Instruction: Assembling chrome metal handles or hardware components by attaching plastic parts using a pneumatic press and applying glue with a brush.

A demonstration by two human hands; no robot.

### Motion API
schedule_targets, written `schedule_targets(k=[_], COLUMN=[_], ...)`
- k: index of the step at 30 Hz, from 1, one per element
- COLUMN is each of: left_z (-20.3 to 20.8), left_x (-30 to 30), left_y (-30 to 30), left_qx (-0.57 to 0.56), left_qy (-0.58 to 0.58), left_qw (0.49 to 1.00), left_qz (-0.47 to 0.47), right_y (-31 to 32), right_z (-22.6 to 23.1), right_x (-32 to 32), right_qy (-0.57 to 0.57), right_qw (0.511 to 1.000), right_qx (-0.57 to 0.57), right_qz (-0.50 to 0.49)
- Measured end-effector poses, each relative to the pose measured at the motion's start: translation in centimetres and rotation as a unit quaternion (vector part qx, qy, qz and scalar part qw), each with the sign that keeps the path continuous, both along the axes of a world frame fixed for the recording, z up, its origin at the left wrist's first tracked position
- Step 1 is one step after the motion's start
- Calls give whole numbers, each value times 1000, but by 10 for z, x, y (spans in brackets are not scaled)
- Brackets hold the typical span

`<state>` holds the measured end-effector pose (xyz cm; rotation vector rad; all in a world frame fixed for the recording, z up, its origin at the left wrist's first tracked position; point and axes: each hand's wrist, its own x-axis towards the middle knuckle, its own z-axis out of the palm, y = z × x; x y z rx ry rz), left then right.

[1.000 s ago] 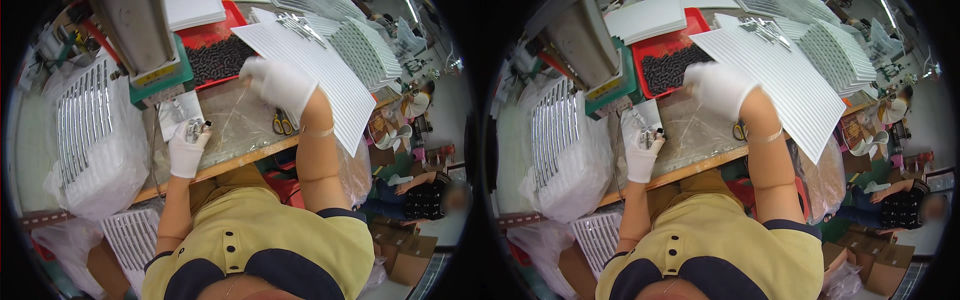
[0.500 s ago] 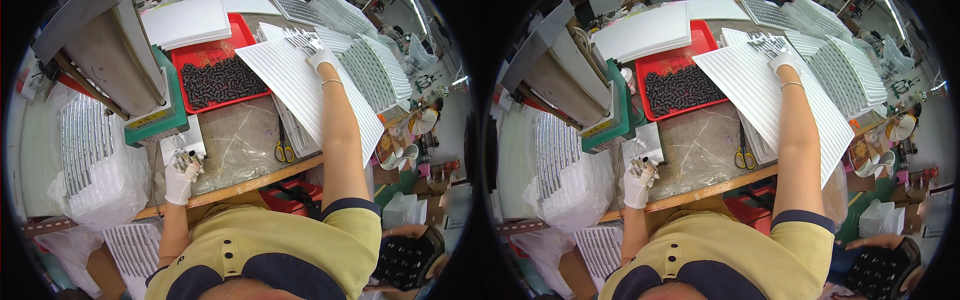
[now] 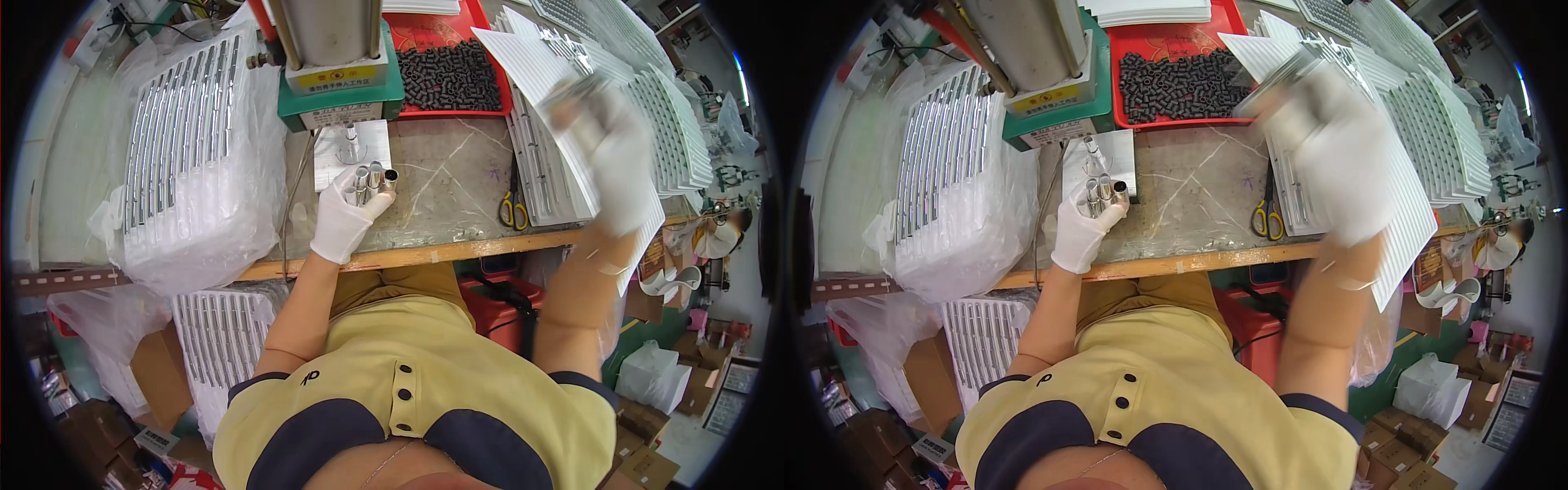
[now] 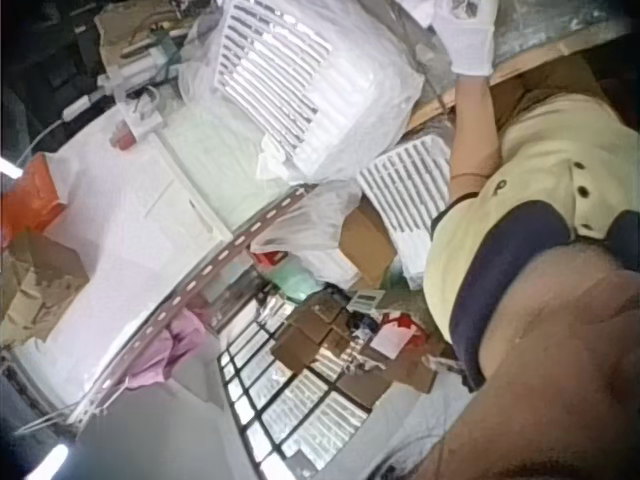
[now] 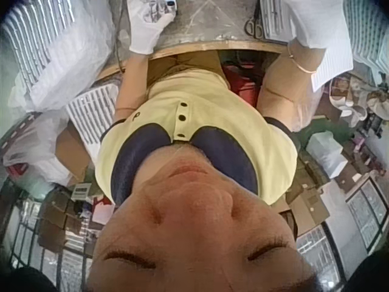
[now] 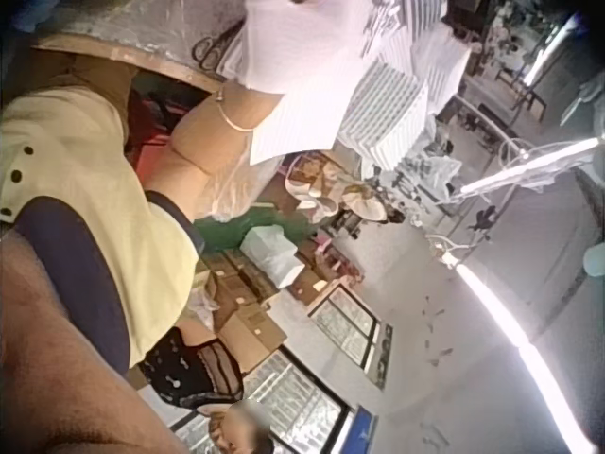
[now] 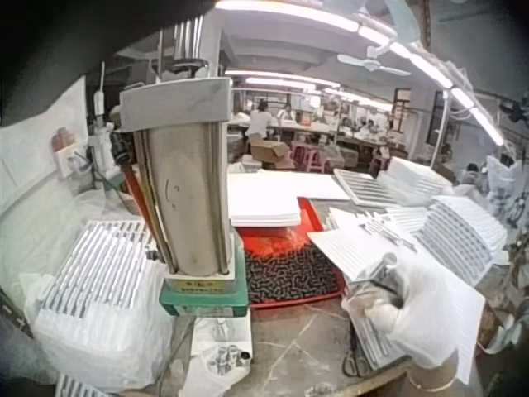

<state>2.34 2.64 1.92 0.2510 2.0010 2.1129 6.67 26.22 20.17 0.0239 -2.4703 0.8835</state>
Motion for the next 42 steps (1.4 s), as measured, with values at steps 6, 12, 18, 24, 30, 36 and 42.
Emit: schedule_targets(k=[6, 12, 18, 24, 30, 36, 42], left_z=[12, -14, -21, -23, -11, 2, -24], left_x=[14, 16, 14, 10, -23, -94, -76], left_y=[-12, -15, -5, -1, -15, -26, -63], left_qx=[-48, -35, 84, -36, -142, -396, -180], left_qy=[64, 79, 5, 46, 97, 105, 129], left_qw=[996, 996, 996, 997, 976, 912, 968], left_qz=[-25, 11, 8, 48, 134, 23, 115], right_y=[-79, -76, -67, -74, -87, -105, -122], right_z=[-111, -135, -141, -158, -159, -203, -204], right_x=[-1, -10, -18, -18, -37, -95, -103], right_qy=[-163, -137, -237, -165, -229, -124, -172], right_qw=[931, 963, 905, 947, 938, 955, 965], right_qx=[-311, -184, -314, -221, -249, -251, -171], right_qz=[99, 142, 161, 164, 79, 101, 100])
